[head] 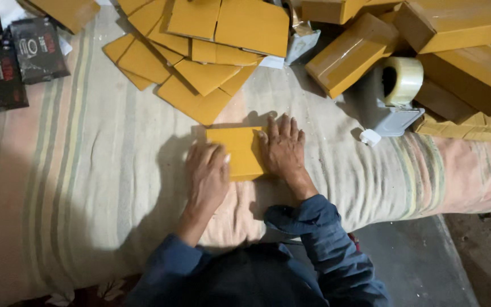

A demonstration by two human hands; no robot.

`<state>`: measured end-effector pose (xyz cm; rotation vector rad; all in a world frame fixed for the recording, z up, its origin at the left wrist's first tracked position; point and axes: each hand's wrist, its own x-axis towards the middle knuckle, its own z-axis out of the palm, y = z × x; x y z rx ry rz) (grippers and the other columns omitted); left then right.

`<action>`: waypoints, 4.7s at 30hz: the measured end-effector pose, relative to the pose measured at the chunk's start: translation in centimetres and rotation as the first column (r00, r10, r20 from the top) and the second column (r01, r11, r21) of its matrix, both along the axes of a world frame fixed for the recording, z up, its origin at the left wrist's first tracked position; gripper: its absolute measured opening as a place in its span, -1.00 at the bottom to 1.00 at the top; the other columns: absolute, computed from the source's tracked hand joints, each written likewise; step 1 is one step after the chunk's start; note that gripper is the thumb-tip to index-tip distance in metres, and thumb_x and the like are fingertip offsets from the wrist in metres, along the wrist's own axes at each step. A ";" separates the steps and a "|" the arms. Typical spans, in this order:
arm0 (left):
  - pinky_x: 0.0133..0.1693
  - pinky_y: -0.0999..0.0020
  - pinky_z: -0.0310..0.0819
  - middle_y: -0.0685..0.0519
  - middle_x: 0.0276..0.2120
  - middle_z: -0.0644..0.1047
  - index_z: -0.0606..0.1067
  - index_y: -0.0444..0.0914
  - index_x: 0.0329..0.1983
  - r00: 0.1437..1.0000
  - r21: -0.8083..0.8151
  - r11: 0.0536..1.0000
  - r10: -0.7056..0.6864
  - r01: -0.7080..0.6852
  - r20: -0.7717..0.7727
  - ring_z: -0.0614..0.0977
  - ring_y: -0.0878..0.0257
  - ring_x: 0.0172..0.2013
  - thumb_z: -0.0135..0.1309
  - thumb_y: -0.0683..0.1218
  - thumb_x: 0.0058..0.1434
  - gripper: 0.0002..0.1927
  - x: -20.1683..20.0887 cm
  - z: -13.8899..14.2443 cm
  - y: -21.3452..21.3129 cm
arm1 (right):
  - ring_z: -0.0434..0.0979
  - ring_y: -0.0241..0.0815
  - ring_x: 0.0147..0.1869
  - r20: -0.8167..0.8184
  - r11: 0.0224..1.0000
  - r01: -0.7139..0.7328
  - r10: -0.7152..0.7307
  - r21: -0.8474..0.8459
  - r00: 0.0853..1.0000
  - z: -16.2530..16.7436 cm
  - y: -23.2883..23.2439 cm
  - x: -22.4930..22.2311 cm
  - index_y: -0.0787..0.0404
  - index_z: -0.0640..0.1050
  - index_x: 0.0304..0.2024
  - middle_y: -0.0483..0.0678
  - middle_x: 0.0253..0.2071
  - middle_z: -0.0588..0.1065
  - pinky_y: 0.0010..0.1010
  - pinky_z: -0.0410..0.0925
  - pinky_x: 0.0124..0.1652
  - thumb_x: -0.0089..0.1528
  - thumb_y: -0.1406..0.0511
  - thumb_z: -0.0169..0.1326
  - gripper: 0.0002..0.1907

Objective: The person folds flat yellow cardboard cartons into open boxes one at a time on a padded work surface, pressing the sides and creases to shape each box and setting finished boxes aside with the pile of folded cartons.

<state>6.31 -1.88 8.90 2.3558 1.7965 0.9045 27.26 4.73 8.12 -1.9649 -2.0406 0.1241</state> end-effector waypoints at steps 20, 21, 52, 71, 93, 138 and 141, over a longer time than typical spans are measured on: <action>0.16 -0.20 0.24 -0.15 0.10 0.49 0.44 -0.23 0.12 0.967 -0.341 0.910 0.187 -0.237 -0.174 0.45 -0.11 0.13 -0.17 0.07 0.42 -0.63 -1.5 -1.0 7.2 | 0.25 0.39 0.40 -0.145 0.990 -0.065 0.083 0.126 0.986 -1.0 -0.3 0.0 0.28 0.35 0.34 0.42 0.35 0.26 0.06 0.18 0.31 0.43 0.11 -0.19 -0.48; 0.11 -0.16 0.28 -0.16 0.09 0.49 0.43 -0.24 0.12 0.971 -0.343 0.910 0.203 -0.234 -0.123 0.45 -0.11 0.11 -0.14 0.06 0.39 -0.62 -1.5 -1.1 7.3 | 0.25 0.41 0.40 -0.161 0.986 -0.089 0.112 0.144 0.981 -1.1 -0.2 0.1 0.31 0.34 0.34 0.46 0.34 0.25 0.04 0.20 0.32 0.45 0.12 -0.20 -0.47; 0.01 -0.10 0.37 -0.21 -0.09 0.57 0.49 -0.22 0.05 0.930 -0.090 0.995 -0.017 0.054 0.367 0.57 -0.20 -0.03 -0.13 -0.10 0.38 -0.74 -1.6 -2.3 7.6 | 0.59 0.05 -0.20 0.338 0.955 -0.294 0.284 -0.021 0.897 0.0 4.2 -4.3 0.08 0.59 -0.30 0.02 -0.28 0.60 0.01 0.36 -0.17 0.29 0.16 -0.07 -0.75; 0.04 -0.02 0.40 -0.18 -0.05 0.58 0.51 -0.17 0.05 0.916 -0.181 0.977 -0.028 0.110 0.401 0.58 -0.14 0.01 -0.14 -0.08 0.39 -0.73 -1.7 -1.8 8.0 | 0.53 0.09 -0.06 0.379 0.980 -0.168 0.118 0.102 0.918 0.4 2.7 -1.6 0.15 0.60 -0.15 0.10 -0.15 0.57 -0.02 0.32 -0.05 0.24 0.16 -0.08 -0.69; 0.20 -0.13 0.27 -0.09 0.27 0.38 0.45 -0.08 0.29 0.998 -0.115 0.993 0.017 -0.024 -0.061 0.39 -0.10 0.20 -0.06 -0.03 0.33 -0.55 0.6 0.5 4.6 | 0.31 0.29 0.34 0.203 0.928 -0.150 0.083 0.342 0.976 0.9 -1.5 -0.7 0.28 0.46 0.19 0.29 0.24 0.41 0.21 0.13 0.26 0.30 0.11 -0.06 -0.49; 0.44 -0.01 -0.32 -0.30 0.47 0.06 0.13 -0.47 0.44 0.957 -0.115 0.973 -0.219 0.200 -0.192 0.00 -0.10 0.49 -0.12 0.24 0.37 -0.18 -0.5 -0.4 0.9 | -0.12 0.13 0.65 0.075 0.894 -0.434 0.427 0.110 0.901 2.7 -6.6 3.6 0.42 0.14 0.47 0.25 0.56 0.06 0.09 -0.29 0.48 0.41 -0.04 -0.21 -0.21; 0.43 -0.02 -0.32 -0.29 0.45 0.09 0.15 -0.45 0.44 0.961 -0.151 0.981 -0.156 0.123 -0.228 0.01 -0.11 0.48 -0.19 0.23 0.41 -0.22 0.7 -0.8 2.0 | -0.11 0.14 0.63 0.216 0.938 -0.335 0.310 0.088 0.926 1.3 -5.2 2.3 0.42 0.15 0.44 0.24 0.51 0.07 0.07 -0.29 0.47 0.38 -0.03 -0.20 -0.21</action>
